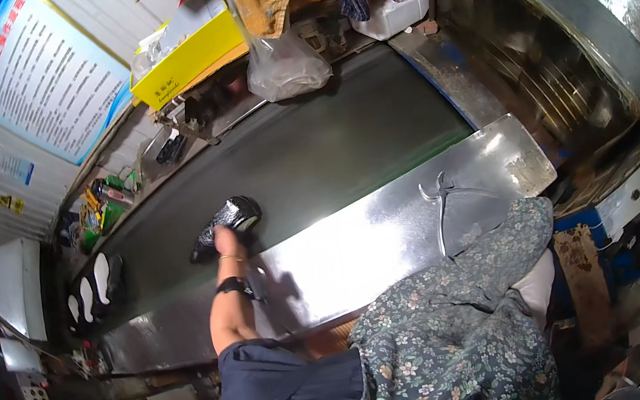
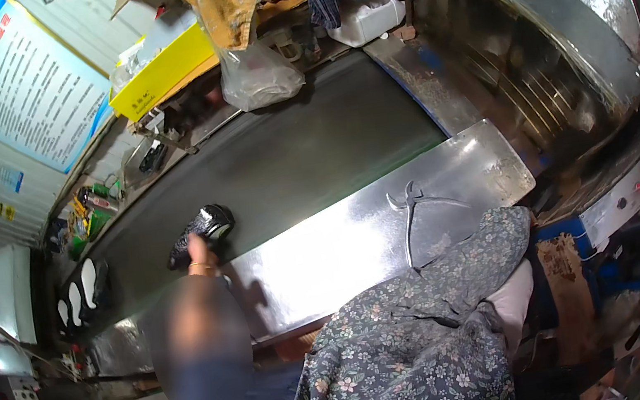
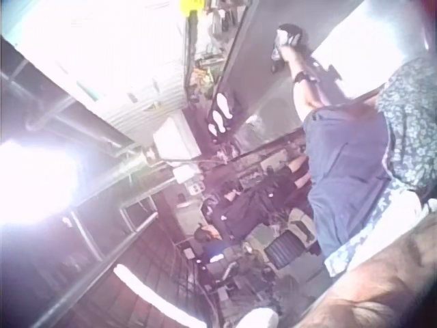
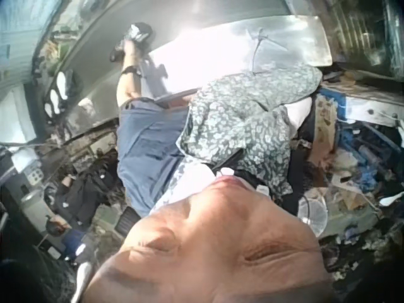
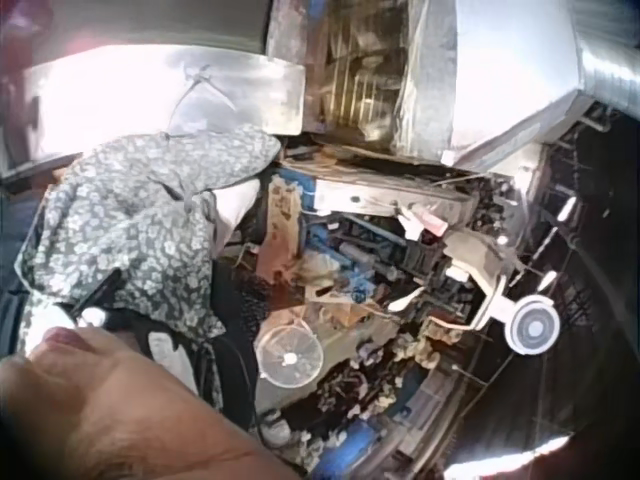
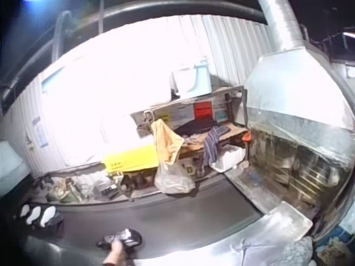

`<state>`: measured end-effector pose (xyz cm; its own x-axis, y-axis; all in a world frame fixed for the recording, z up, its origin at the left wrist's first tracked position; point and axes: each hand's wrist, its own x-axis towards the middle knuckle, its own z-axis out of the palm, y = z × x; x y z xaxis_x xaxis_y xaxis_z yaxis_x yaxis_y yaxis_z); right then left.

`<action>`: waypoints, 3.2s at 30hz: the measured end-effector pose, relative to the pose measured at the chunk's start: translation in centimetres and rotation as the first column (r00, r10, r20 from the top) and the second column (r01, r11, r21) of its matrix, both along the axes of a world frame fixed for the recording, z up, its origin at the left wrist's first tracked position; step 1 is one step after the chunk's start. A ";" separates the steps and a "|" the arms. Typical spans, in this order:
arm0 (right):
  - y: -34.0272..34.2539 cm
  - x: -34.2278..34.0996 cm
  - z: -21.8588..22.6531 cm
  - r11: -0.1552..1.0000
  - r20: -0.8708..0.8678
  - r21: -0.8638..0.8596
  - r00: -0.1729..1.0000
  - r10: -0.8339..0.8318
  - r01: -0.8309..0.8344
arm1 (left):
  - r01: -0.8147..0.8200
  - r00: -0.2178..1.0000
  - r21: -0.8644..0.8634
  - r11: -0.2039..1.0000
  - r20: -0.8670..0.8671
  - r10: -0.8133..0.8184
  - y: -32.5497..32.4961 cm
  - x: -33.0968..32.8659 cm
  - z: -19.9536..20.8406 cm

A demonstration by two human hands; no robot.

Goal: Operating a lasting machine to shape shoes on a production line.

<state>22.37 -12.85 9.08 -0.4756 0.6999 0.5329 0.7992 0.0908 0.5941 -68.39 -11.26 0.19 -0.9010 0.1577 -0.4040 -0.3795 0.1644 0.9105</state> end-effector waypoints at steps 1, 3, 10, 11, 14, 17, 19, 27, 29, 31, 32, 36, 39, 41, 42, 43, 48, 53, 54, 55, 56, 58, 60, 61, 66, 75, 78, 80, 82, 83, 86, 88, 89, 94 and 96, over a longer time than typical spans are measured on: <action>-2.6 2.6 -5.0 0.831 -0.079 -0.432 0.903 -0.423 0.351 | 0.110 0.957 -0.217 0.970 -0.241 -0.162 2.0 0.9 -0.9; -5.6 3.5 -9.1 0.762 -0.400 -0.604 0.737 -0.544 0.234 | 0.223 0.787 -0.437 0.871 -0.447 -0.425 3.5 2.9 -1.7; -9.6 4.5 -11.1 0.720 -0.669 -0.691 0.321 -0.670 0.063 | 0.300 0.802 -0.556 0.775 -0.293 -0.521 4.3 7.6 2.9; -9.2 4.7 -11.2 0.772 -0.680 -0.632 0.435 -0.590 0.058 | 0.204 0.753 -0.620 0.758 -0.395 -0.526 4.8 8.1 2.4; -6.9 5.1 -11.8 0.861 -0.852 -0.499 0.235 -0.468 -0.097 | 0.067 0.745 -0.728 0.682 -0.418 -0.519 7.4 9.6 1.9; 0.1 1.7 -10.9 0.855 -0.860 -0.369 -0.216 -0.463 -0.365 | 0.579 0.776 -0.250 0.776 -0.123 -0.618 5.6 7.5 3.8; 2.0 -3.3 -5.7 0.840 -0.838 -0.268 -0.317 -0.445 -0.472 | 0.708 0.698 0.147 0.690 -0.001 -0.716 4.8 16.3 10.1; 10.6 -19.9 11.5 0.464 -0.974 0.186 -0.224 -0.028 -0.866 | -0.129 -0.356 0.985 0.114 0.062 -0.933 -0.1 38.8 9.2; 9.9 -19.2 13.3 0.442 -0.919 0.389 -0.370 0.133 -0.808 | 0.073 -0.608 0.968 0.241 0.235 -0.758 1.1 43.3 12.6; 8.3 -18.4 12.9 0.538 -0.904 0.424 -0.371 0.210 -0.728 | 0.427 -0.421 0.900 -0.087 0.112 -0.900 3.6 47.0 12.7; 7.1 -17.7 12.6 0.680 -0.938 0.340 -0.291 0.190 -0.649 | 0.613 -0.267 0.782 -0.114 0.069 -0.961 4.5 49.3 13.0; 2.9 -18.4 11.4 0.782 -0.908 -0.214 0.414 0.061 -0.586 | 0.720 -0.333 0.618 -0.317 -0.093 -0.938 9.5 55.8 13.7; 2.1 -16.3 10.7 0.806 -0.958 -0.128 0.282 0.050 -0.578 | 0.857 -0.308 0.463 -0.227 0.106 -0.945 8.5 59.5 15.0; 1.4 -14.9 11.9 0.740 -0.943 -0.298 0.306 -0.131 -0.603 | 0.860 -0.330 0.468 -0.206 0.200 -0.922 7.5 60.9 16.4; 2.0 -14.2 12.8 0.674 -0.905 -0.413 0.360 -0.228 -0.613 | 0.859 -0.338 0.466 -0.212 0.205 -0.919 7.8 61.2 15.9; 2.4 -13.8 12.3 0.677 -0.923 -0.374 0.323 -0.207 -0.634 | 0.884 -0.311 0.419 -0.208 0.195 -0.930 8.0 61.2 14.8; 2.0 -17.9 0.4 0.888 -0.878 0.015 -0.432 -0.208 -0.459 | 0.902 -0.399 -0.266 -0.340 -0.815 -0.420 8.8 59.9 13.1; 0.3 -17.2 -3.7 0.865 -0.817 -0.199 -0.410 -0.407 -0.461 | 0.865 -0.501 -0.328 -0.380 -0.614 -0.610 11.4 58.2 12.8; 1.3 -17.0 -0.5 0.853 -0.833 -0.162 -0.394 -0.388 -0.497 | 0.872 -0.472 -0.185 -0.453 -0.556 -0.684 12.4 57.5 13.4; 2.0 -16.6 3.4 0.759 -0.737 -0.217 -0.407 -0.540 -0.614 | 0.900 -0.363 0.022 -0.435 -0.515 -0.777 12.8 56.5 12.4; 2.6 -15.4 1.3 0.776 -0.730 -0.107 -0.481 -0.486 -0.622 | 0.865 -0.309 0.304 -0.398 -0.300 -0.902 12.5 56.9 12.7; 3.1 -14.9 0.0 0.769 -0.260 -0.084 -0.731 -0.630 -0.633 | 0.870 -0.289 0.382 -0.311 -0.117 -0.950 10.9 55.9 10.8; 2.3 -19.6 -3.1 0.727 -0.428 -0.442 -0.588 -0.686 -0.526 | 0.919 -0.296 0.155 -0.363 -0.340 -0.893 9.3 56.3 8.5; 2.0 -19.8 -3.2 0.656 -0.378 -0.500 -0.539 -0.753 -0.566 | 0.906 -0.264 0.262 -0.332 -0.263 -0.928 9.2 56.2 7.7; 2.2 -19.3 -1.9 0.735 -0.809 -0.507 -0.044 -0.586 -0.449 | 0.901 -0.311 0.250 -0.354 -0.196 -0.930 9.4 56.6 8.8; -1.3 -18.5 -3.5 0.625 -0.696 -0.567 -0.094 -0.712 -0.537 | 0.903 -0.415 -0.019 -0.430 -0.300 -0.859 10.3 57.5 8.7; -1.8 -18.9 -3.9 0.683 -0.440 -0.166 -0.566 -0.697 -0.711 | 0.686 -0.300 0.689 -0.235 -0.027 -0.954 10.9 56.7 8.5; -0.2 -19.7 -1.7 0.686 -0.467 -0.221 -0.543 -0.698 -0.693 | 0.756 0.028 0.634 0.160 0.213 -0.977 8.4 57.2 7.5; 1.3 -21.3 0.1 0.674 -0.491 -0.273 -0.503 -0.711 -0.686 | 0.984 0.033 0.176 0.017 -0.087 -0.996 7.3 55.0 5.9; 1.7 -21.4 -0.4 0.710 -0.592 -0.314 -0.454 -0.665 -0.630 | 0.892 -0.239 -0.447 -0.073 -0.328 -0.914 7.4 55.9 10.3; 1.9 -23.4 -1.2 0.744 -0.737 -0.379 -0.307 -0.602 -0.550 | 0.459 -0.601 -0.889 0.004 -0.314 -0.735 9.1 55.9 12.5; 2.6 -24.2 -1.3 0.812 -0.742 -0.328 -0.400 -0.538 -0.482 | 0.480 -0.633 -0.874 -0.079 -0.283 -0.720 10.5 55.3 13.4; 2.6 -24.2 -1.0 0.796 -0.717 -0.250 -0.447 -0.535 -0.551 | 0.621 -0.626 -0.764 -0.175 -0.349 -0.698 10.6 53.3 12.4; 1.2 -24.4 -2.1 0.838 -0.699 -0.252 -0.507 -0.504 -0.485 | 0.568 -0.555 -0.803 -0.179 -0.213 -0.804 4.5 52.5 11.3; 1.6 -24.6 -2.1 0.906 -0.832 -0.212 -0.419 -0.363 -0.366 | 0.702 -0.503 -0.707 -0.079 -0.415 -0.758 5.0 53.3 11.2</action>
